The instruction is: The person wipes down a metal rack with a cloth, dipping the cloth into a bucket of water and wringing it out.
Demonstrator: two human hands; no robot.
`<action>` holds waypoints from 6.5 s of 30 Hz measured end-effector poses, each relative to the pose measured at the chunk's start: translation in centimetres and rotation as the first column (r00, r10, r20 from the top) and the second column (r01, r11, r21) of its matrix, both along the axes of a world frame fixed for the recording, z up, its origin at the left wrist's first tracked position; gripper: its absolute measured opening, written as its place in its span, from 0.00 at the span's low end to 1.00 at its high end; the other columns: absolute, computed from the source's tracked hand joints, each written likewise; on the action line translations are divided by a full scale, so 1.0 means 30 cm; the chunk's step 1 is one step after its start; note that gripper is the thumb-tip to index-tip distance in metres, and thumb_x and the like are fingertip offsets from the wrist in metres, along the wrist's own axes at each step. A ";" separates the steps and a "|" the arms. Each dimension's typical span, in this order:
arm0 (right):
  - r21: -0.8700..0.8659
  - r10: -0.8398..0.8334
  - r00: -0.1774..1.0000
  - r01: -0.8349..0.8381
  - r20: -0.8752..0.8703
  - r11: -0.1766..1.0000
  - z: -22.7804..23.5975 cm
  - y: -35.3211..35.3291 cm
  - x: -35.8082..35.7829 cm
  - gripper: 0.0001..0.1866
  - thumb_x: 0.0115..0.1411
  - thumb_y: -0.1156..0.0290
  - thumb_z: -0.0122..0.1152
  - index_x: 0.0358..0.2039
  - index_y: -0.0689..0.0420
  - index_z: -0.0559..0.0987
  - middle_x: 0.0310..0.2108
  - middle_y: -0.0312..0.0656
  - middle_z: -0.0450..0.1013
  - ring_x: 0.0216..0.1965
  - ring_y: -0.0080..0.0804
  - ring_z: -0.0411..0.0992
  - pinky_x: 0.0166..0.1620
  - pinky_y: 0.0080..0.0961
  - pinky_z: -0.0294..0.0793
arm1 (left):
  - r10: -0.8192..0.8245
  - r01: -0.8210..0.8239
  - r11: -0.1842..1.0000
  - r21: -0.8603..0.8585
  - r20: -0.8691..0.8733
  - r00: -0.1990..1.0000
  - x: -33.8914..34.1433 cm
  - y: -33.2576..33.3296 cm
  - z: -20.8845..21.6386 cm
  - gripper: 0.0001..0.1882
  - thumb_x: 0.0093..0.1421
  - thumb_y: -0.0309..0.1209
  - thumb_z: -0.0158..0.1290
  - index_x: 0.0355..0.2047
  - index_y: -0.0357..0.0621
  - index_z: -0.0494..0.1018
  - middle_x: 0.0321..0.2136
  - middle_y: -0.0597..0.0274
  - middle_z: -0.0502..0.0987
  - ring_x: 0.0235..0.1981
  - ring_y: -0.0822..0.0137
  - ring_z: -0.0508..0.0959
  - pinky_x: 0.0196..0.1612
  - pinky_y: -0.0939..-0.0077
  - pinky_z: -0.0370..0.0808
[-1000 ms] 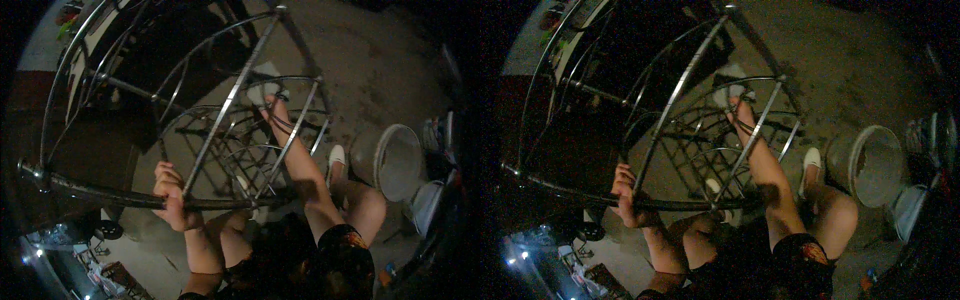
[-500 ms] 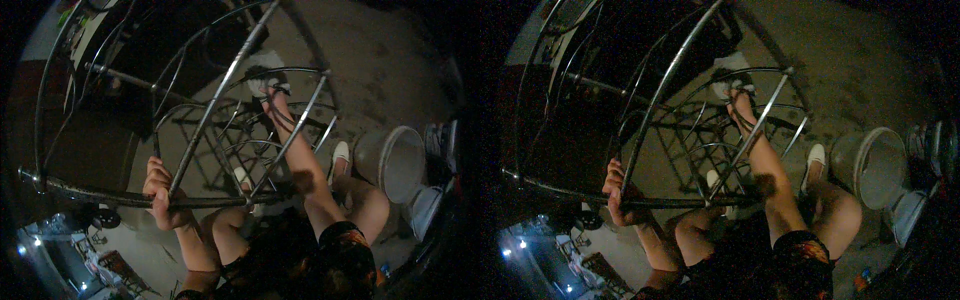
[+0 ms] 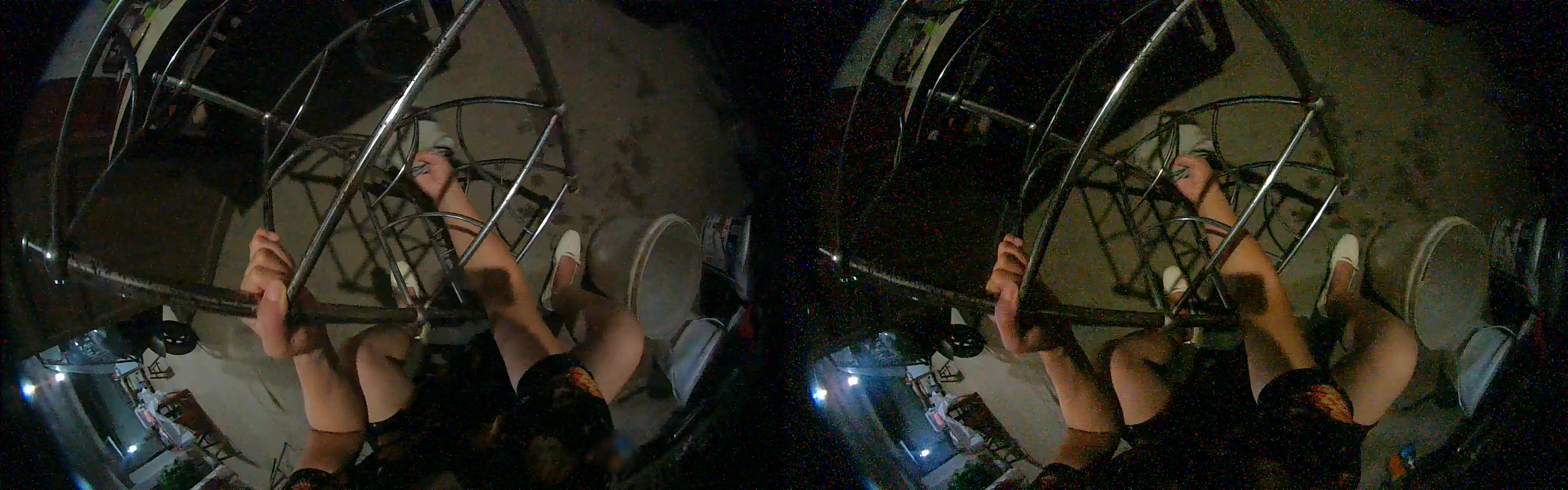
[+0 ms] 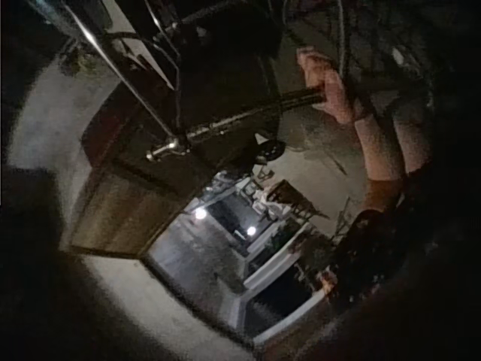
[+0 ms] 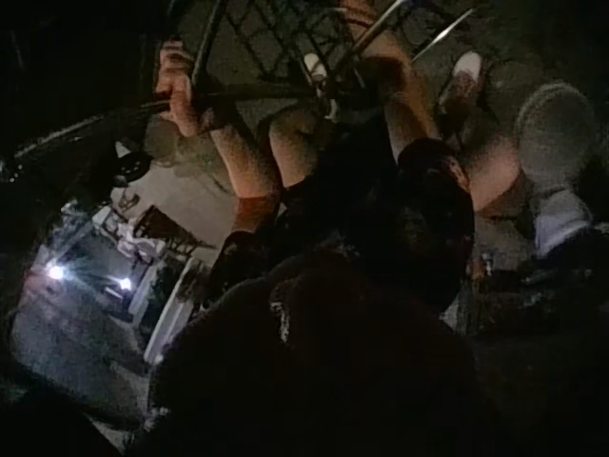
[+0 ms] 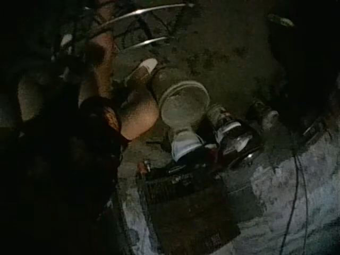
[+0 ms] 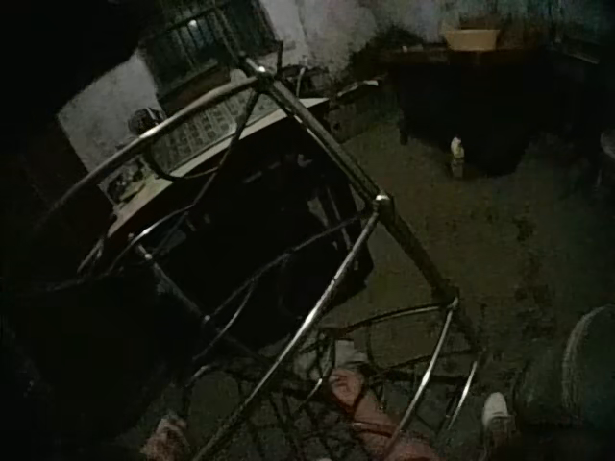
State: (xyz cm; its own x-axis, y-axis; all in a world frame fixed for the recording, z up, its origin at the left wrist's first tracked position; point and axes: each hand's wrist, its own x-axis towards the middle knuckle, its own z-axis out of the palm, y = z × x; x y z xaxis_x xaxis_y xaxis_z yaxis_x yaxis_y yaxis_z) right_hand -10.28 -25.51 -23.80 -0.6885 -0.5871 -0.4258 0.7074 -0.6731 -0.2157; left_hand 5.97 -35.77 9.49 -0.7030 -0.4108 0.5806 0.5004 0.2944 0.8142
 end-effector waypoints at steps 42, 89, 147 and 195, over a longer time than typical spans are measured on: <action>0.054 -0.327 0.859 0.377 -0.393 0.925 0.058 -0.126 -0.305 0.10 0.53 0.66 0.54 0.32 0.60 0.73 0.32 0.40 0.72 0.34 0.34 0.71 0.39 0.25 0.71 | 0.126 -0.127 0.987 0.096 0.015 0.992 0.020 -0.196 0.009 0.12 0.44 0.37 0.41 0.10 0.47 0.55 0.13 0.65 0.56 0.24 0.67 0.56 0.44 0.64 0.54; 0.479 0.847 0.359 0.866 -0.392 -0.145 0.269 0.721 0.012 0.17 0.59 0.64 0.41 0.36 0.68 0.69 0.34 0.52 0.70 0.37 0.44 0.69 0.39 0.36 0.70 | -0.245 0.284 0.940 -0.191 0.202 0.948 0.166 0.417 -0.082 0.16 0.48 0.27 0.52 0.37 0.30 0.66 0.34 0.56 0.68 0.40 0.56 0.67 0.54 0.61 0.56; 0.526 0.976 0.189 0.844 -0.112 -0.103 0.254 0.817 0.008 0.18 0.49 0.70 0.52 0.43 0.52 0.72 0.43 0.44 0.67 0.43 0.41 0.66 0.43 0.34 0.67 | -0.226 0.156 0.907 -0.392 -0.141 0.964 0.022 0.390 -0.072 0.10 0.29 0.27 0.53 0.16 0.40 0.65 0.17 0.58 0.64 0.19 0.56 0.64 0.28 0.61 0.61; 0.967 0.919 0.357 0.239 -0.169 0.085 0.590 0.802 0.273 0.14 0.44 0.71 0.51 0.33 0.62 0.74 0.25 0.48 0.69 0.28 0.37 0.68 0.32 0.33 0.68 | -0.223 0.126 0.860 -0.494 -0.142 0.964 -0.024 0.451 -0.045 0.10 0.37 0.25 0.55 0.13 0.43 0.63 0.15 0.60 0.65 0.19 0.56 0.66 0.27 0.65 0.61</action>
State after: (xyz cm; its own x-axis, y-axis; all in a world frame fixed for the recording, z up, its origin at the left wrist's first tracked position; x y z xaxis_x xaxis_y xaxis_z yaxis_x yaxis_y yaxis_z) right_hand -2.08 -1.45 -6.10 -0.7705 -0.5183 -0.3710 -0.1030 0.6757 -0.7300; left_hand 5.26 -22.25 8.14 -0.5948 0.0695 0.8009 0.7091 0.5146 0.4820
